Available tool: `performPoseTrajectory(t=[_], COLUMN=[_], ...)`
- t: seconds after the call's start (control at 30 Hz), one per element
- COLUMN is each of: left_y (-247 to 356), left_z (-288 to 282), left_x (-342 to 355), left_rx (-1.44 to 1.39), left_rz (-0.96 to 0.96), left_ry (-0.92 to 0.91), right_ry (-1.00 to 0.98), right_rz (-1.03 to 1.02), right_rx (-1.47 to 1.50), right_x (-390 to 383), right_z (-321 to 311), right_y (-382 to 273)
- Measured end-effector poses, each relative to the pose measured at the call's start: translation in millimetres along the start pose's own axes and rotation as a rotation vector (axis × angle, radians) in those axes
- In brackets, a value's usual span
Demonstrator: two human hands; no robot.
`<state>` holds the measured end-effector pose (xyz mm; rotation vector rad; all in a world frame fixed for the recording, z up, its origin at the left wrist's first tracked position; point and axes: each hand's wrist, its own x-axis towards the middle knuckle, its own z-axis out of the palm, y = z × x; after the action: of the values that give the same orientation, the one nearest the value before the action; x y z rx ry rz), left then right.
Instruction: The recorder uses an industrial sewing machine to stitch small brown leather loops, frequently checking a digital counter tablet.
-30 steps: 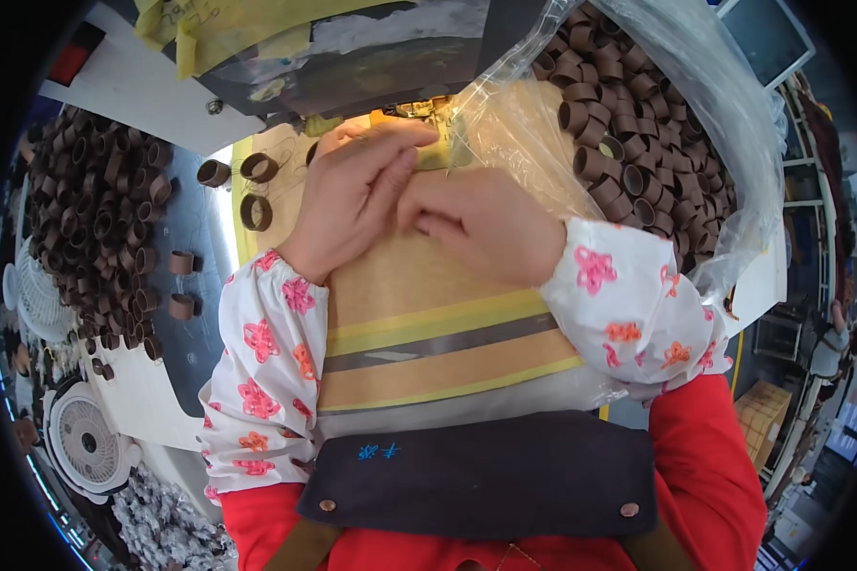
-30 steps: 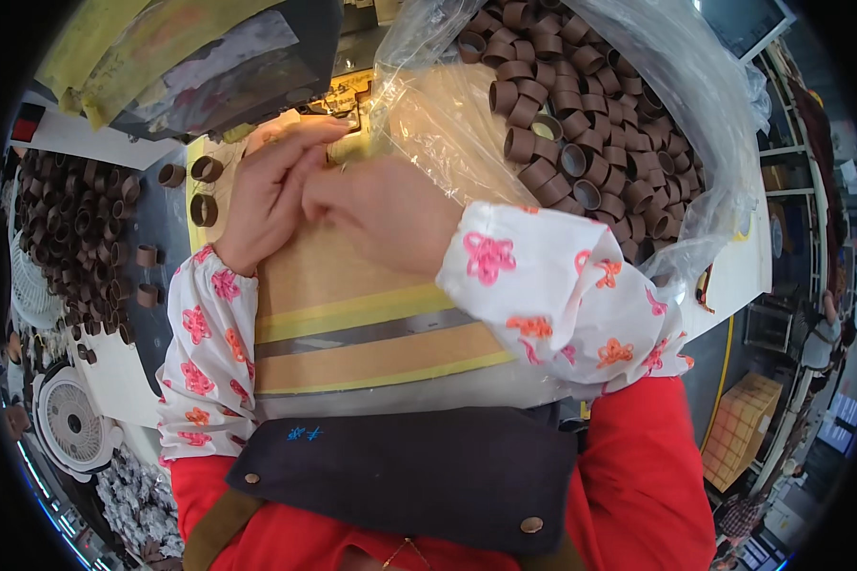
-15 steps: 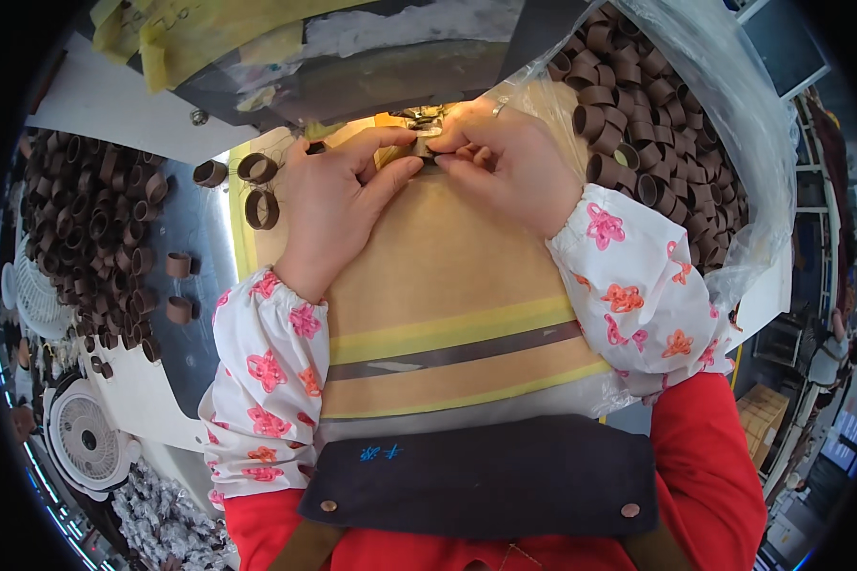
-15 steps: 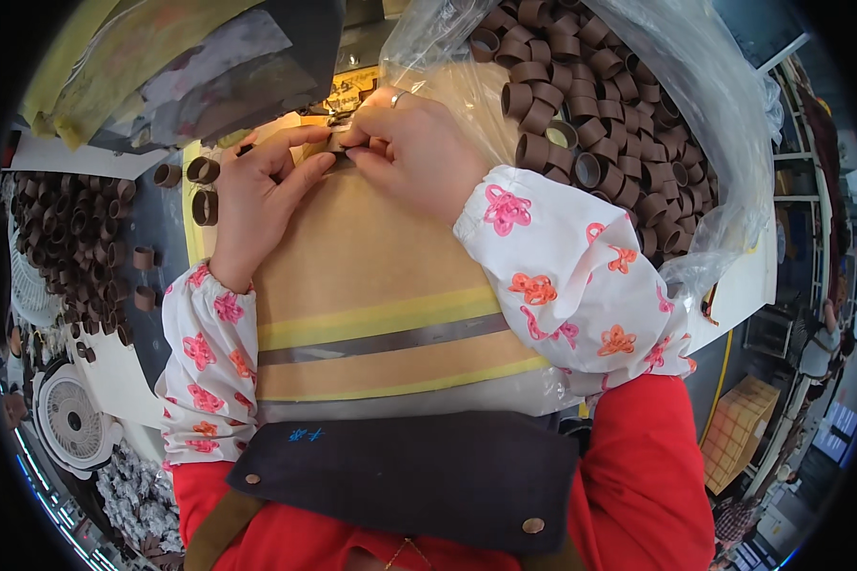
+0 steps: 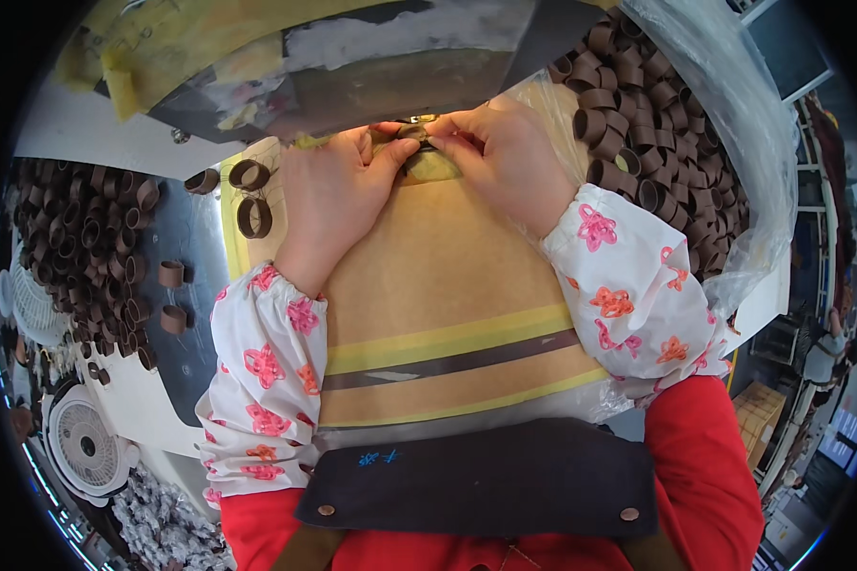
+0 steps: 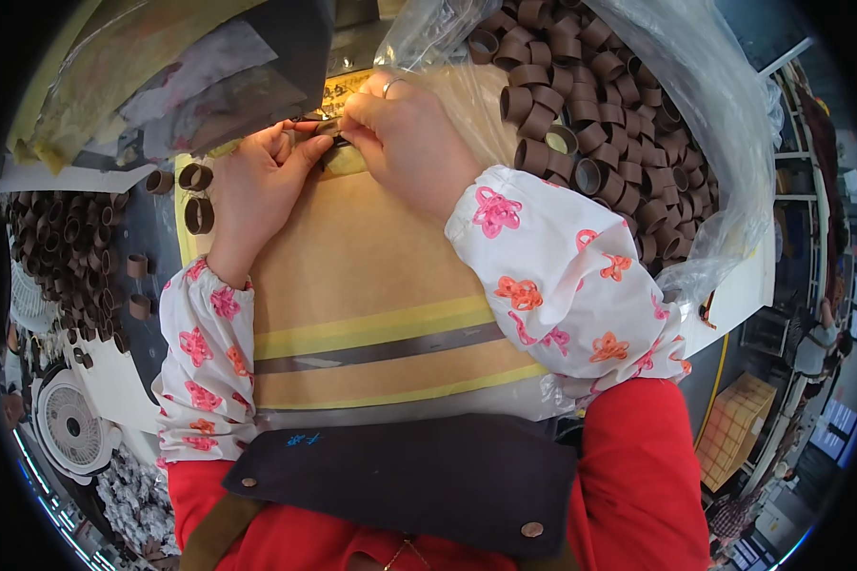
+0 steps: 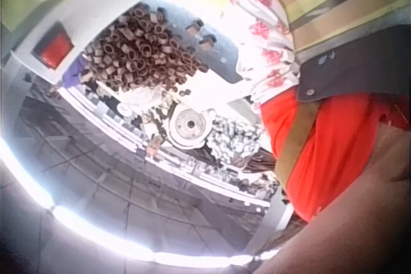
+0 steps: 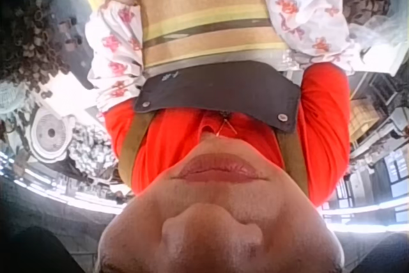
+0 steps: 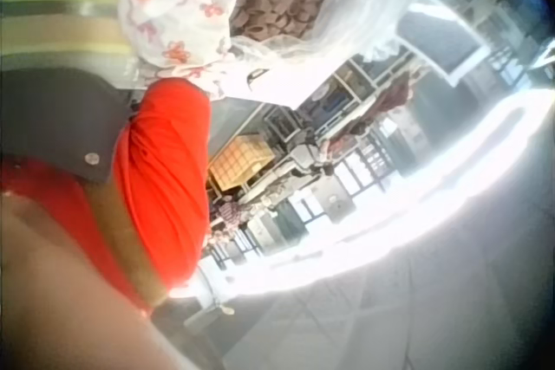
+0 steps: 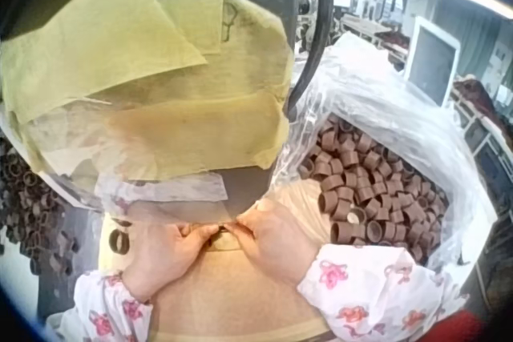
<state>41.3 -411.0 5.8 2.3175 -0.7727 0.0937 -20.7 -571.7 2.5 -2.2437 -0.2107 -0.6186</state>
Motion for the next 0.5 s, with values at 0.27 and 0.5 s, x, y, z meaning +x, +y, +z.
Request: performPoseTrajectory(t=[0.27,0.5], left_y=[0.8,0.5], left_z=[-1.2,-1.4], left_x=[-0.3,0.2], left_rx=[-0.038,0.013], left_rz=[0.001,0.004], left_ry=[0.012,0.000], right_ry=[-0.013,-0.046], right_rz=[0.009,0.016], right_rx=[-0.045,-0.084], right_x=[0.6,3.2], right_z=[-0.9,-3.1], right_y=[-3.6,-3.2])
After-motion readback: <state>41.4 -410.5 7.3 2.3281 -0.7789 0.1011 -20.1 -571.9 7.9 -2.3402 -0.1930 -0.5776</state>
